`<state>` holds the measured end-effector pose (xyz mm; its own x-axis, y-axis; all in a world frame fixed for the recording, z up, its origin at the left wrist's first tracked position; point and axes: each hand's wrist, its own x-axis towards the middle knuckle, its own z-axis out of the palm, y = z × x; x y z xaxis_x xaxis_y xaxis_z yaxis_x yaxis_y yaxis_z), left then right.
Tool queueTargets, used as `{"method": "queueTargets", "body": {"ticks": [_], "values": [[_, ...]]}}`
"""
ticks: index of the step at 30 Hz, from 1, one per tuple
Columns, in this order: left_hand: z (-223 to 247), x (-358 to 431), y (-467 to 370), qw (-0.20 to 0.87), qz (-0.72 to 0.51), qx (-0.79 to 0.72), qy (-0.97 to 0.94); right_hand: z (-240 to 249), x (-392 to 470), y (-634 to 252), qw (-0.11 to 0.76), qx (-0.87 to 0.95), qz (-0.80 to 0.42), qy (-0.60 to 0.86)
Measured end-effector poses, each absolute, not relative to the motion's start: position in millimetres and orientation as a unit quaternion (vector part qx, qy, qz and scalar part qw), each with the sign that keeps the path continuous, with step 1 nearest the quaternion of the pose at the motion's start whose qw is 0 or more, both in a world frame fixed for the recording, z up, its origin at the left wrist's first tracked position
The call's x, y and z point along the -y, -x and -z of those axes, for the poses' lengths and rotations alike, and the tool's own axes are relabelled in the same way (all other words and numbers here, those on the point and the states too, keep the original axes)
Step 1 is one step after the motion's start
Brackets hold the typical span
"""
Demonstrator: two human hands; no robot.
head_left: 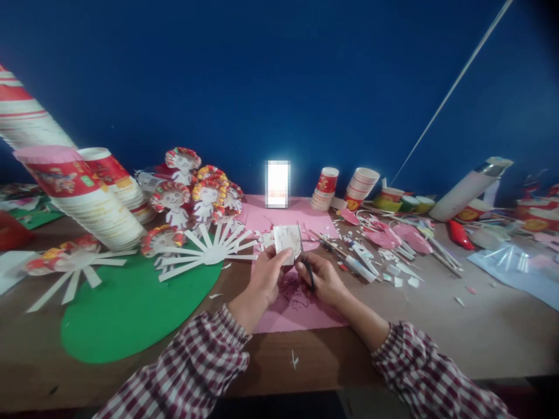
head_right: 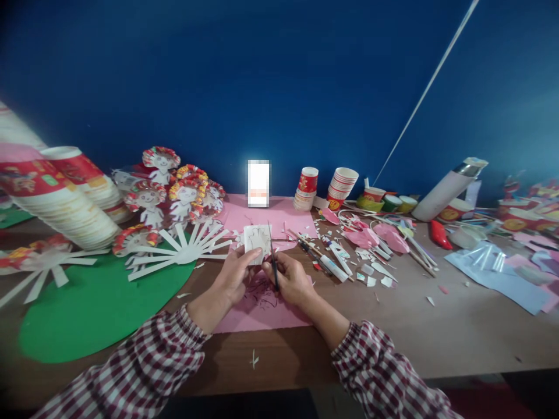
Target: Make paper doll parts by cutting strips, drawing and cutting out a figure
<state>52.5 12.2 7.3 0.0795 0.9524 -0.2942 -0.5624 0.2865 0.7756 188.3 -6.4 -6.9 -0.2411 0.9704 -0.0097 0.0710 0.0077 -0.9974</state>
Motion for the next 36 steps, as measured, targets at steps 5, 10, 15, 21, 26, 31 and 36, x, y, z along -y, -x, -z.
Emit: {"method": "queueTargets", "body": {"ticks": [5, 10, 15, 21, 26, 31, 36], "values": [[-9.0, -11.7, -53.7, 0.694, -0.544, -0.408, -0.236, 5.2, 7.7, -187.6, 0.416, 0.570, -0.540, 0.459], [-9.4, -12.2, -53.9, 0.695, -0.547, -0.402, -0.238, 7.5, 6.4, -188.8, 0.412, 0.570, -0.544, 0.458], [-11.6, -11.7, -54.0, 0.693, -0.545, -0.413, -0.229, 7.4, 6.2, -188.8, 0.409, 0.572, -0.538, 0.464], [-11.6, -11.1, -54.2, 0.693, -0.549, -0.406, -0.231, 4.3, 7.7, -188.1, 0.409, 0.571, -0.533, 0.471], [-8.8, -12.8, -54.0, 0.691, -0.549, -0.409, -0.233, 3.6, 7.1, -189.0, 0.400, 0.576, -0.526, 0.482], [-7.4, -13.9, -53.6, 0.679, -0.563, -0.407, -0.237, 2.4, 7.5, -189.5, 0.401, 0.570, -0.535, 0.477], [-4.6, -15.7, -53.0, 0.663, -0.573, -0.415, -0.244, 5.6, 6.8, -192.2, 0.399, 0.579, -0.538, 0.465]]}}
